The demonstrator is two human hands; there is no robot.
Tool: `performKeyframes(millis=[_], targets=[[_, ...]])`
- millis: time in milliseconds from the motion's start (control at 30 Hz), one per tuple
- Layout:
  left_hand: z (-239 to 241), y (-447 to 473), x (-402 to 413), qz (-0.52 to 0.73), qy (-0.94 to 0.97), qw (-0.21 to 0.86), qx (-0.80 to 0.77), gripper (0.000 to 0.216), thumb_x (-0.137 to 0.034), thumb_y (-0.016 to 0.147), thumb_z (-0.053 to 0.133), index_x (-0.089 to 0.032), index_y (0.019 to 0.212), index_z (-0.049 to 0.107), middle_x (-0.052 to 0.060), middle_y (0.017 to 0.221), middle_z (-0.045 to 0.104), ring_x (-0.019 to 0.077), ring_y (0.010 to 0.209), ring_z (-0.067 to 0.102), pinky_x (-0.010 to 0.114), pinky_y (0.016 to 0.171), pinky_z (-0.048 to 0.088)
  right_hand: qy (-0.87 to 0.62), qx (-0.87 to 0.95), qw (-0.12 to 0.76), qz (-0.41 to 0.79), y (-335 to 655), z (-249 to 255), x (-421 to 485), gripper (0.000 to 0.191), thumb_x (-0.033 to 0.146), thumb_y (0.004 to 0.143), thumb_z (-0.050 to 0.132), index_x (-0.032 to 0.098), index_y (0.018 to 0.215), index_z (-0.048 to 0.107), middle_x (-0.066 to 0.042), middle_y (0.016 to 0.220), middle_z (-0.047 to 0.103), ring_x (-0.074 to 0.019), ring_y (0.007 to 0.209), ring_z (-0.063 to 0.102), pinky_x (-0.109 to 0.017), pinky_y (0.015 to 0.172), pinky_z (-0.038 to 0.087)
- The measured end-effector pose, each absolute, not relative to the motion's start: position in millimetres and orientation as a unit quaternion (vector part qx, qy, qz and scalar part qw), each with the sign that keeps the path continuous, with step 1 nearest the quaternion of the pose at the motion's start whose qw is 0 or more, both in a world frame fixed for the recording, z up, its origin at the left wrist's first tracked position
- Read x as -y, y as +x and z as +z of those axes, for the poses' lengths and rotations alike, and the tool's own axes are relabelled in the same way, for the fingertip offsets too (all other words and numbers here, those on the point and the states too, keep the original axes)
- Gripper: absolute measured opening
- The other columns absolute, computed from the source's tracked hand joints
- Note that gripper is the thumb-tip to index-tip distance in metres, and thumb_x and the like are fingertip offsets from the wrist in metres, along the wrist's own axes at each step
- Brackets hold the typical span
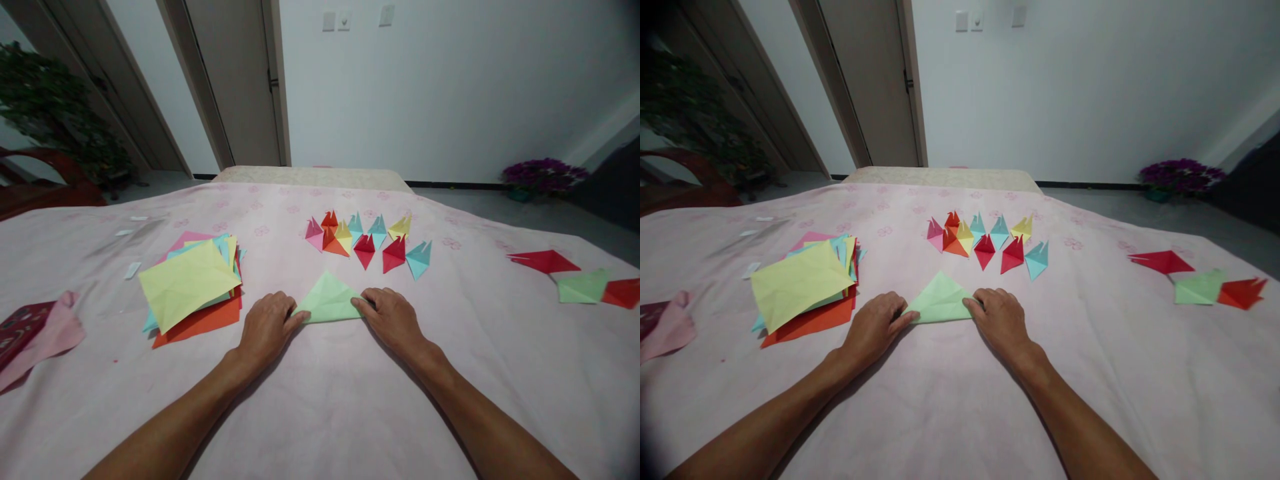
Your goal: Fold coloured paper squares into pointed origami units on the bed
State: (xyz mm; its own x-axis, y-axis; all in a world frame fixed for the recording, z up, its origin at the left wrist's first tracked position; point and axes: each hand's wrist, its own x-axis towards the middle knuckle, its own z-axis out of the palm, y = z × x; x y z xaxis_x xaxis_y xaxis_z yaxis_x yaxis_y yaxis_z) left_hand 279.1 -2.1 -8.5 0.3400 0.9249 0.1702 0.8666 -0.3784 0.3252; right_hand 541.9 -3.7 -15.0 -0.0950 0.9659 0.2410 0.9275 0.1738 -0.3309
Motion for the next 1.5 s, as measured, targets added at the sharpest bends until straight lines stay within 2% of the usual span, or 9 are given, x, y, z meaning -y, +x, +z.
performKeyframes(millis=[267,367,500,733,867,1033,1200,1333,1500], targets=[[-12.8,275.0,11.0,0.237,0.846,0.069,-0.473,0.012,-0.027,0.086,0.066,-0.02,0.078,0.06,0.004,0.085,0.061,0.021,0.082,0.053,0.033,0.073,0.039,-0.525,0.799,0.275,0.103,555.3,-14.9,9.3,0.007,0.016,0.076,0.065,0.023,0.072,0.064,0.0,0.076,0.066,-0.0203,0.081,0.055,-0.033,0.075,0.036],[-13.4,274.4,15.3,0.283,0.853,0.013,-0.439,0.01,-0.012,0.083,0.063,-0.021,0.086,0.063,0.005,0.097,0.064,0.0222,0.09,0.054,0.035,0.077,0.04,-0.464,0.821,0.318,0.098,557.2,-14.2,14.3,0.027,0.002,0.069,0.056,0.024,0.078,0.069,0.0,0.083,0.069,-0.0213,0.089,0.057,-0.036,0.082,0.037],[-13.9,272.9,17.0,0.311,0.855,-0.037,-0.414,0.009,-0.013,0.088,0.058,-0.021,0.086,0.064,0.006,0.097,0.065,0.0214,0.085,0.053,0.034,0.072,0.04,-0.434,0.83,0.344,0.074,555.8,-15.2,17.8,0.037,-0.001,0.066,0.054,0.025,0.085,0.071,-0.001,0.092,0.071,-0.0227,0.095,0.058,-0.038,0.084,0.039],[-16.9,266.9,7.7,0.388,0.836,0.045,-0.386,0.019,-0.004,0.086,0.05,-0.019,0.087,0.061,0.006,0.094,0.064,0.0198,0.087,0.058,0.033,0.075,0.048,-0.44,0.805,0.397,0.027,558.4,-15.9,17.6,0.046,-0.004,0.061,0.049,0.024,0.091,0.071,-0.005,0.109,0.07,-0.0234,0.099,0.06,-0.039,0.083,0.044],[-17.8,267.2,1.2,0.419,0.809,0.046,-0.409,0.024,0.001,0.081,0.051,-0.02,0.087,0.061,0.009,0.112,0.062,0.0225,0.103,0.058,0.037,0.085,0.051,-0.391,0.826,0.404,-0.039,556.4,-8.8,23.7,0.038,-0.001,0.07,0.052,0.022,0.095,0.069,-0.005,0.101,0.071,-0.0233,0.096,0.06,-0.038,0.081,0.044],[-16.9,268.1,9.9,0.393,0.81,0.021,-0.435,0.034,0.0,0.081,0.052,-0.021,0.107,0.062,0.012,0.128,0.054,0.0258,0.116,0.053,0.041,0.089,0.051,-0.361,0.851,0.356,-0.14,549.7,-3.8,33.0,0.022,0.006,0.084,0.056,0.021,0.095,0.068,-0.004,0.084,0.07,-0.0205,0.083,0.055,-0.035,0.074,0.041],[-13.2,268.7,32.4,0.366,0.843,0.026,-0.394,0.042,-0.003,0.078,0.058,-0.023,0.115,0.059,0.011,0.132,0.054,0.0239,0.106,0.055,0.039,0.087,0.05,-0.379,0.834,0.347,-0.204,547.8,-4.6,37.2,0.021,0.005,0.086,0.057,0.021,0.095,0.068,-0.004,0.08,0.069,-0.0193,0.077,0.052,-0.034,0.069,0.037],[-9.9,272.4,33.1,0.366,0.843,0.042,-0.392,0.032,-0.014,0.079,0.065,-0.023,0.11,0.064,0.011,0.124,0.061,0.0244,0.1,0.056,0.04,0.085,0.048,-0.364,0.833,0.374,-0.182,543.7,-2.1,41.4,0.026,0.006,0.085,0.056,0.024,0.098,0.068,-0.003,0.081,0.07,-0.0193,0.078,0.053,-0.034,0.069,0.037],[-2.5,277.3,22.1,0.442,0.768,0.184,-0.425,0.01,-0.02,0.086,0.059,-0.02,0.084,0.069,0.004,0.081,0.069,0.02,0.08,0.059,0.033,0.076,0.045,-0.434,0.782,0.447,-0.034,539.3,-1.7,34.5,0.041,0.017,0.081,0.066,0.029,0.12,0.063,-0.005,0.109,0.069,-0.0251,0.104,0.057,-0.042,0.09,0.042]])
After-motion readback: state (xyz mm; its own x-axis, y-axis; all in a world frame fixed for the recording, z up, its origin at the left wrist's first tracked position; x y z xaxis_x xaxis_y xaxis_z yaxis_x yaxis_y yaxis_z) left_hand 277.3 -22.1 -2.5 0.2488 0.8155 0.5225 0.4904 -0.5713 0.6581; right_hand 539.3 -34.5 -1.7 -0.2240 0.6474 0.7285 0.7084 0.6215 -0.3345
